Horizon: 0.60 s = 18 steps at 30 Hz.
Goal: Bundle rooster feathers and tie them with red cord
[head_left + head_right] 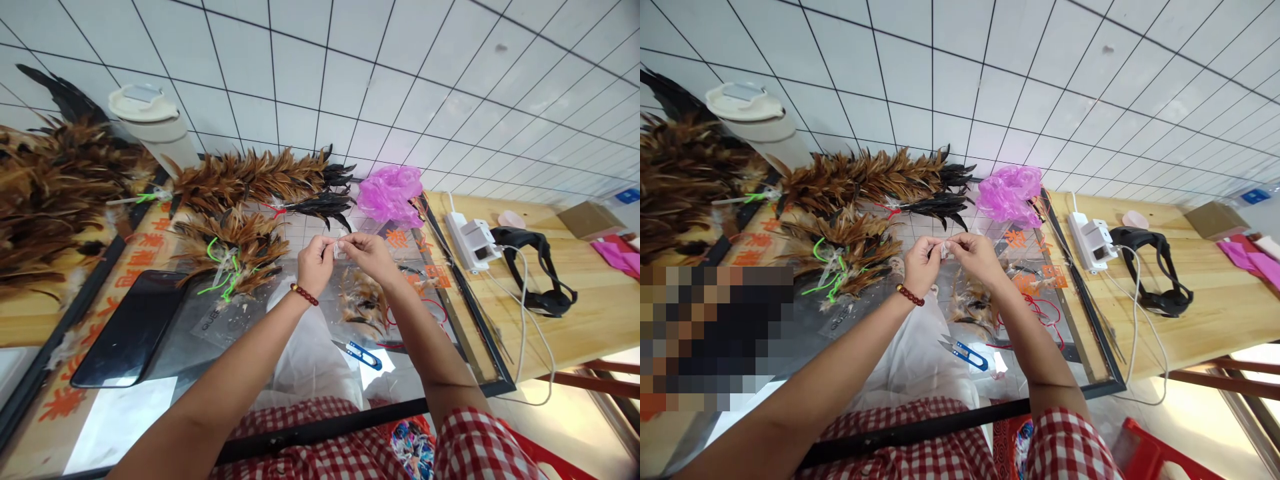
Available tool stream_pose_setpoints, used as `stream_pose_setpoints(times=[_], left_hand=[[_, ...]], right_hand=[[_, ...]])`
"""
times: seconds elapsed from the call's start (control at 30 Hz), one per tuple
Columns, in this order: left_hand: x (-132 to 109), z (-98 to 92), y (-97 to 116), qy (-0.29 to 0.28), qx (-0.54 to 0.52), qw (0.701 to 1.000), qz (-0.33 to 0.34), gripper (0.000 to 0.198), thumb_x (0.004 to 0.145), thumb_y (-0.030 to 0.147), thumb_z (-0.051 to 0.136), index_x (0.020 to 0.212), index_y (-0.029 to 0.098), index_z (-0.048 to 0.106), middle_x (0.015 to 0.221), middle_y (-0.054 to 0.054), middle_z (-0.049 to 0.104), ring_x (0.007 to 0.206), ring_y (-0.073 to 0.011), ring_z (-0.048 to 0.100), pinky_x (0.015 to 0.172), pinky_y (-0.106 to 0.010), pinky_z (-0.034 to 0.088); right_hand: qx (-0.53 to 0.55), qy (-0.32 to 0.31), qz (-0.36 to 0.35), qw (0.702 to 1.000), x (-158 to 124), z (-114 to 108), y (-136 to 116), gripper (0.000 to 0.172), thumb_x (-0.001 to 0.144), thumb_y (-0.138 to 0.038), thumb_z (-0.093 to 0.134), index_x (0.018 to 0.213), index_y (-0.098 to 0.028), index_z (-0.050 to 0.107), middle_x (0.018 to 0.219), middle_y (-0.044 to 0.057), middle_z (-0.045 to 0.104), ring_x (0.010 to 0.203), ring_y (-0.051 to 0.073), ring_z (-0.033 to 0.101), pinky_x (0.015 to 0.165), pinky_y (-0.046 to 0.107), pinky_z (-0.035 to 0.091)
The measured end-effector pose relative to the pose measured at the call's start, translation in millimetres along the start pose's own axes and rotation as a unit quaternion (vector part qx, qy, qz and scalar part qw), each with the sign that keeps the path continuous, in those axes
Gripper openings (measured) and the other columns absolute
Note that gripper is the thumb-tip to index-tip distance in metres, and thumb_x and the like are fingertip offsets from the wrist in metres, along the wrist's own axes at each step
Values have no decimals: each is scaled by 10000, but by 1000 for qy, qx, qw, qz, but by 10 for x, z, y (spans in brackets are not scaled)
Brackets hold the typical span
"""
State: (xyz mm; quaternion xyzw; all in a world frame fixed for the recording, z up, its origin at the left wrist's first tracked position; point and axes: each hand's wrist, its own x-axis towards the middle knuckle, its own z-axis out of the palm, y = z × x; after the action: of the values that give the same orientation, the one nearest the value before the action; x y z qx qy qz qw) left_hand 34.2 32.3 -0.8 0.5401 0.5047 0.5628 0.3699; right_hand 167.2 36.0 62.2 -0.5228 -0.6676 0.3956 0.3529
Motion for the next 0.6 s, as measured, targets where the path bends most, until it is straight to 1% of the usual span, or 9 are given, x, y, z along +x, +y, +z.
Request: stream_pose_setpoints(times=[0.07, 0.13, 0.17, 0.23, 0.3, 0.4, 0.47, 0.53, 0.6], left_hand=[[2, 0, -1, -4, 4, 1000, 5, 134, 836, 315, 562, 836, 197, 626, 708, 7, 658, 574, -102, 599, 562, -211, 482], [6, 4, 1, -7, 0, 1000, 3, 147, 844, 323, 551, 833, 195, 624, 704, 8, 660, 554, -101, 598, 545, -211, 474], [9, 6, 1, -7, 0, 1000, 3, 152, 849, 323, 545, 835, 194, 623, 696, 9, 659, 543, -99, 596, 543, -212, 471], [12, 8, -5, -3, 7, 1000, 7, 153, 853, 323, 542, 840, 193, 621, 674, 13, 652, 536, -101, 592, 557, -216, 471], [12, 5, -14, 0, 23, 1000, 14, 146, 849, 324, 551, 850, 197, 624, 673, 10, 654, 557, -107, 593, 582, -222, 472], [6, -6, -20, -1, 49, 998, 32, 135, 844, 321, 560, 856, 209, 635, 720, -4, 673, 613, -119, 608, 617, -228, 468], [3, -12, -18, 0, 59, 997, 47, 128, 843, 317, 563, 850, 218, 644, 744, -10, 680, 639, -125, 617, 639, -233, 462], [1, -14, -12, -5, 65, 996, 56, 127, 845, 312, 561, 852, 223, 652, 733, -11, 676, 652, -131, 621, 657, -237, 455], [1, -13, -4, -8, 70, 996, 53, 122, 842, 304, 564, 855, 226, 657, 702, -8, 666, 667, -139, 622, 669, -240, 447]], right_hand=[[-14, 41, 3, 999, 7, -3, 9, 195, 766, -346, 578, 729, -163, 633, 627, -7, 580, 552, 102, 471, 544, 238, 371], [-26, 85, -5, 996, 19, -12, 29, 146, 755, -303, 557, 710, -170, 596, 589, -29, 518, 527, 94, 431, 522, 234, 340], [-32, 105, -14, 994, 26, -19, 39, 124, 750, -285, 546, 702, -174, 577, 595, -32, 504, 527, 93, 422, 521, 234, 337], [-43, 128, -36, 990, 35, -37, 51, 108, 748, -266, 530, 694, -177, 557, 652, -17, 524, 569, 98, 446, 548, 235, 359], [-54, 128, -55, 989, 34, -50, 44, 121, 764, -277, 525, 737, -173, 580, 751, 11, 573, 635, 110, 488, 594, 242, 393], [-96, 97, -73, 988, 17, -52, 13, 164, 770, -307, 565, 842, -175, 632, 879, 42, 625, 725, 131, 542, 653, 260, 422], [-128, 77, -98, 984, -2, -41, -5, 134, 776, -294, 578, 809, -180, 642, 893, 50, 638, 796, 150, 572, 710, 278, 433], [-164, 83, -136, 973, -28, -26, -20, 116, 796, -265, 559, 759, -183, 633, 910, 60, 635, 881, 170, 585, 777, 299, 432], [-225, 107, -168, 954, -61, -12, -42, 114, 811, -239, 535, 776, -184, 629, 987, 79, 620, 946, 189, 576, 822, 323, 417]])
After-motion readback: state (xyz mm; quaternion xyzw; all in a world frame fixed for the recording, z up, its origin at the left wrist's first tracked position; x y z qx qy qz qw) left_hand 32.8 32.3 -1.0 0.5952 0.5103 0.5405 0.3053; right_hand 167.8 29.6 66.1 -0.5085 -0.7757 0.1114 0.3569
